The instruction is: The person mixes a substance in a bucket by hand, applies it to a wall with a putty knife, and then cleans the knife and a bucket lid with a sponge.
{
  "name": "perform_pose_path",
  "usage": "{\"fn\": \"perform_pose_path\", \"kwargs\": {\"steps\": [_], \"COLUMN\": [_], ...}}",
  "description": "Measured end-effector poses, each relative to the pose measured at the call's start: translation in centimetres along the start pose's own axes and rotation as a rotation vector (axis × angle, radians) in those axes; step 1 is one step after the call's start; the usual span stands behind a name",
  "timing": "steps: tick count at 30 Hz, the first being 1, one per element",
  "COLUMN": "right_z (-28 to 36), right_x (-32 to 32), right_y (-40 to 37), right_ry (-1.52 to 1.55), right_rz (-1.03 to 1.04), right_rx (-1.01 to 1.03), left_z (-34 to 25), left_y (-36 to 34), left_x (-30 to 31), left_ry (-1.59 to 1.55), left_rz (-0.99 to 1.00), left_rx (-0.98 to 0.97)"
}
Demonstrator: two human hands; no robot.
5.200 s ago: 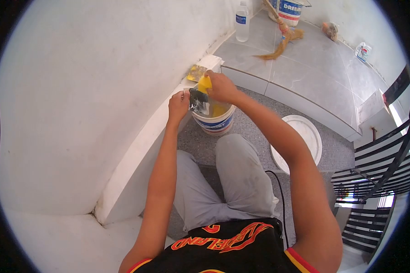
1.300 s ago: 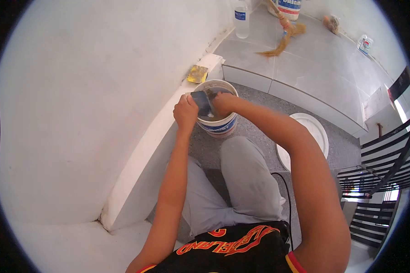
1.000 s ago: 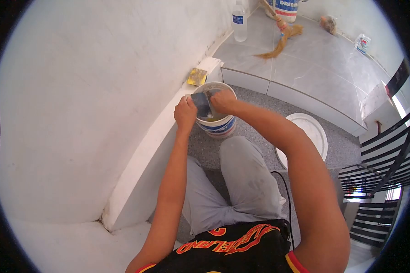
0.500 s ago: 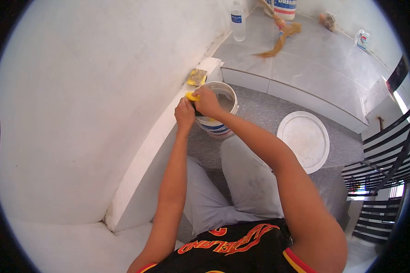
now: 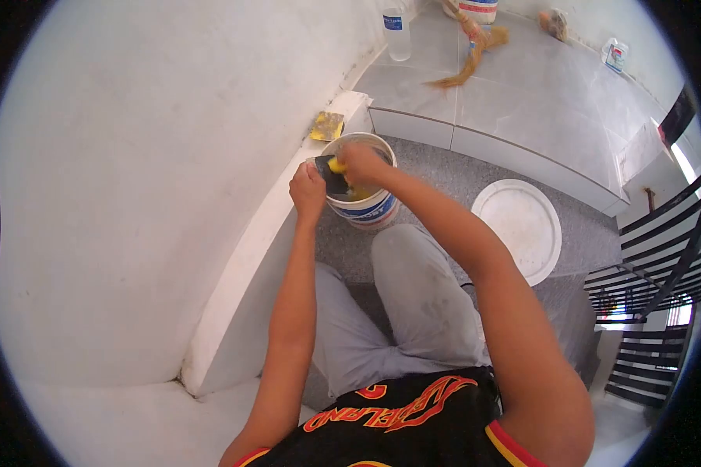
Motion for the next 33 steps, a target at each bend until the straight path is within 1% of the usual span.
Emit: {"fn": "perform_pose_path", "kwargs": {"steps": [1,3,4,5,6,7,8,9,10,11,12,13,14,15,16,18,19,21,22,23,24,25,26,27,28,29,30,31,32,33], "right_z": [0.2,0.3,0.5,0.7,0.8,0.7,0.3,-0.4,-0.8,-0.9,-1.0,-0.8,0.0,0.8,1.0,1.6,1.9,1.9,1.4,0.7,0.2,-0.3,-1.3,-2.4,-2.7,-3.5,-3.8,-3.8,-3.9,-4.0], "right_x": [0.2,-0.5,0.2,0.8,1.4,2.1,3.4,4.4,4.6,5.2,5.6,5.0,4.3,4.3,4.2,2.8,3.4,4.7,4.6,5.4,6.6,6.9,7.2,7.2,7.2,6.9,6.7,6.8,6.9,6.8], "right_y": [-0.4,-1.2,-1.5,-1.8,-2.1,-2.3,-2.2,-2.3,-2.1,-1.9,-1.8,-1.9,-2.0,-2.1,-2.4,-2.7,-2.7,-2.7,-2.5,-2.3,-2.3,-2.2,-2.2,-2.3,-2.2,-2.3,-2.4,-2.4,-2.7,-2.9], "right_ry": [0.002,0.007,0.008,0.022,0.037,0.037,0.056,0.076,0.079,0.168,0.258,0.261,0.345,0.423,0.422,0.319,0.321,-0.127,-0.128,-0.011,0.105,0.104,0.363,0.623,0.623,0.796,0.970,0.973,0.850,0.725], "right_rz": [0.000,0.503,0.504,0.570,0.635,0.631,0.412,0.194,0.193,0.112,0.030,0.027,-0.005,-0.038,-0.039,0.338,0.338,0.336,0.336,0.113,-0.110,-0.110,-0.139,-0.166,-0.166,-0.193,-0.219,-0.219,-0.202,-0.185], "right_rx": [0.000,0.019,0.018,0.071,0.123,0.120,0.002,-0.113,-0.110,-0.044,0.021,0.021,0.133,0.248,0.251,0.113,0.115,-0.013,-0.013,-0.011,-0.008,-0.006,-0.098,-0.189,-0.184,-0.266,-0.348,-0.343,-0.409,-0.474], "left_z": [0.1,0.2,0.3,0.3,-0.3,-0.7,-1.0,-0.9,-0.9,-1.0,-0.6,-0.5,-0.4,-0.6,-0.8,-0.5,-0.1,-0.2,-0.4,-0.5,-0.4,-0.1,-0.2,-0.6,-1.4,-2.1,-1.9,-1.4,-0.9,-0.8], "left_y": [0.1,0.2,0.1,0.2,0.2,0.0,-0.1,0.0,0.3,0.5,0.7,0.8,1.0,1.1,1.0,0.6,0.4,0.1,0.1,0.0,0.1,0.2,0.2,0.0,-0.3,-0.4,-0.2,0.1,0.3,0.4], "left_x": [-0.1,-0.4,-0.3,-0.3,0.0,0.5,1.0,1.3,1.5,1.6,1.5,1.4,1.4,1.5,1.6,1.6,1.5,2.0,2.5,3.0,3.3,3.1,2.8,3.2,3.4,3.7,3.8,4.1,4.3,4.7], "left_ry": [0.039,0.071,0.053,0.034,0.032,-0.008,-0.047,-0.044,-0.082,-0.119,-0.115,-0.083,-0.052,-0.052,-0.100,-0.141,-0.129,-0.116,-0.204,-0.293,-0.295,-0.555,-0.814,-0.813,-0.912,-1.009,-1.007,-0.885,-0.763,-0.761], "left_rz": [0.030,0.050,-0.013,-0.077,-0.076,-0.025,0.027,0.027,0.068,0.110,0.110,0.068,0.025,0.021,-0.005,-0.025,-0.021,-0.018,0.064,0.145,0.143,0.246,0.349,0.346,0.411,0.475,0.469,0.439,0.408,0.404], "left_rx": [0.015,0.039,0.036,0.029,0.022,0.077,0.134,0.136,0.095,0.053,0.053,0.005,-0.045,-0.049,-0.052,-0.055,-0.032,-0.011,0.081,0.174,0.174,0.188,0.199,0.196,0.135,0.072,0.069,0.102,0.133,0.130]}}
Point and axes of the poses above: each hand's wrist, its own y-axis towards the middle knuckle, its own x-axis out of the back of the hand, z = x × y, the point moved 4 cm from there along y, towards the middle knuckle, and after that the axes turned 11 degrees about z, right-handed, at the moved point
